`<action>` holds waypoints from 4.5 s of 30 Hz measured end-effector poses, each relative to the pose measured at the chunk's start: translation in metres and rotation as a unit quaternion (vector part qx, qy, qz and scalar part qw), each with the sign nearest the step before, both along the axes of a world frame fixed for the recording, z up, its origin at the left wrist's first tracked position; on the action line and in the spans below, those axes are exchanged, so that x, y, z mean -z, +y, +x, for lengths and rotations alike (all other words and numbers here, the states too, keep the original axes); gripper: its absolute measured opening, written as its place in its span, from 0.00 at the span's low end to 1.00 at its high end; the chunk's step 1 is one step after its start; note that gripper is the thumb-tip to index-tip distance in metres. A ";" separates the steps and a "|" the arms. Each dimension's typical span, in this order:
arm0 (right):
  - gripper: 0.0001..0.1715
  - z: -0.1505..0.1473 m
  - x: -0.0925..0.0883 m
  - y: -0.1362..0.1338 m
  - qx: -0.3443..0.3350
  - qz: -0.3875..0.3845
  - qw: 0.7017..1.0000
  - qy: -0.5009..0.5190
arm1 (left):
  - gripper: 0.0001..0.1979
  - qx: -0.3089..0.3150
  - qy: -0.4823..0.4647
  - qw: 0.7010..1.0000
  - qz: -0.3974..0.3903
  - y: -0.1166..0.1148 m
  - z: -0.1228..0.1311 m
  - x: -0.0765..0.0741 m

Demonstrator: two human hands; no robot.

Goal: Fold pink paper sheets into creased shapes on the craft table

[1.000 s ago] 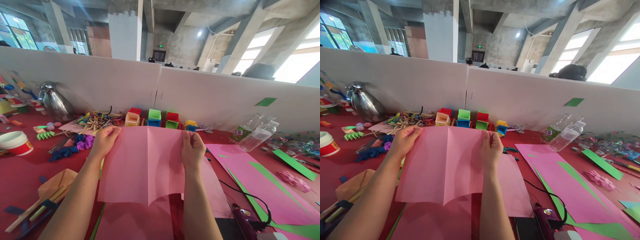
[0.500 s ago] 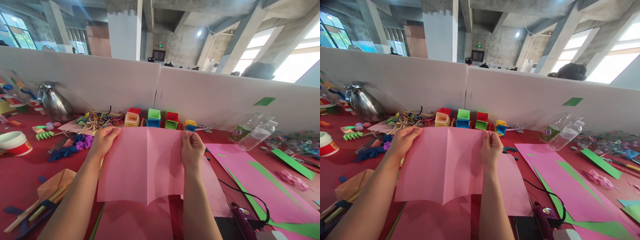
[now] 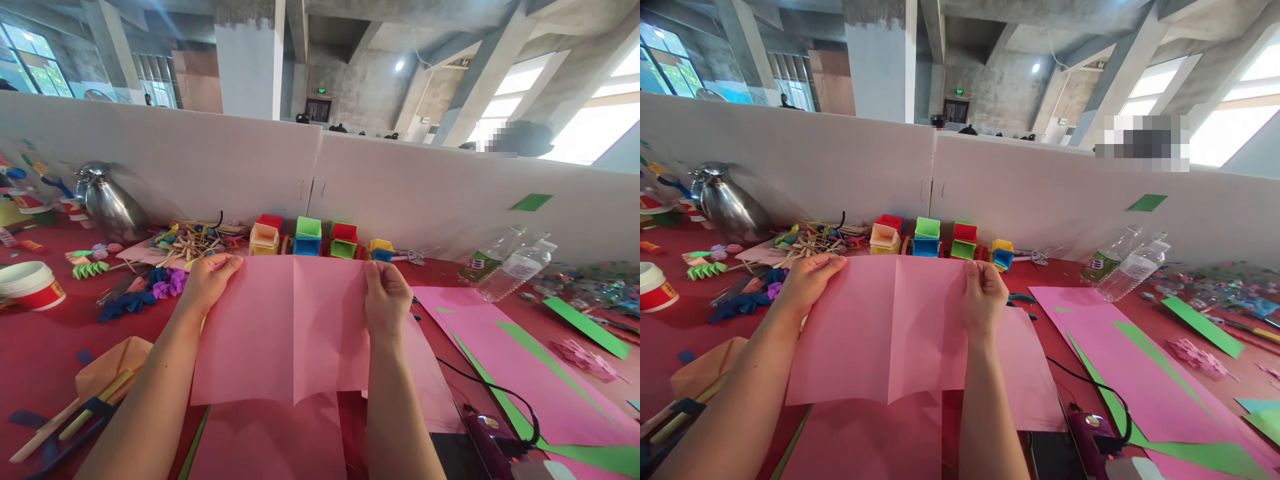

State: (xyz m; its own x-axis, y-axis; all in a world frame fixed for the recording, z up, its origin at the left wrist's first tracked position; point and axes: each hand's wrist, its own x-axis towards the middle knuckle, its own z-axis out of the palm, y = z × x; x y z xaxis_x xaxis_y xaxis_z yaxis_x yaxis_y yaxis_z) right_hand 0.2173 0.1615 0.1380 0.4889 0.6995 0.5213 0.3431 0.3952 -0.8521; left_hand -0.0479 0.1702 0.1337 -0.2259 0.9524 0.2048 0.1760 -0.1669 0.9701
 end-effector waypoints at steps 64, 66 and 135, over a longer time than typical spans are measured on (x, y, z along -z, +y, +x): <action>0.12 0.010 -0.008 -0.003 -0.168 -0.093 0.963 0.190 | 0.16 0.052 -0.005 0.996 -0.073 -0.009 -0.004 -0.007; 0.12 0.010 -0.009 -0.003 -0.169 -0.090 0.962 0.193 | 0.16 0.055 -0.017 0.995 -0.080 -0.009 -0.004 -0.007; 0.23 -0.026 0.094 -0.047 -0.013 -0.351 0.813 -0.464 | 0.25 0.169 0.584 0.792 0.059 -0.056 0.031 0.132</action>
State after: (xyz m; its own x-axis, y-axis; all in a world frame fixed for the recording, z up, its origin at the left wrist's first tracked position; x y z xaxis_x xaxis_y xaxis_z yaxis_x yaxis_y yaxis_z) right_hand 0.1916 0.1140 0.0437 0.0939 0.9877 0.1253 0.9664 -0.0601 -0.2500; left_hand -0.0165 0.1138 0.0013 0.4467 0.8767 0.1786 0.8677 -0.4731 0.1523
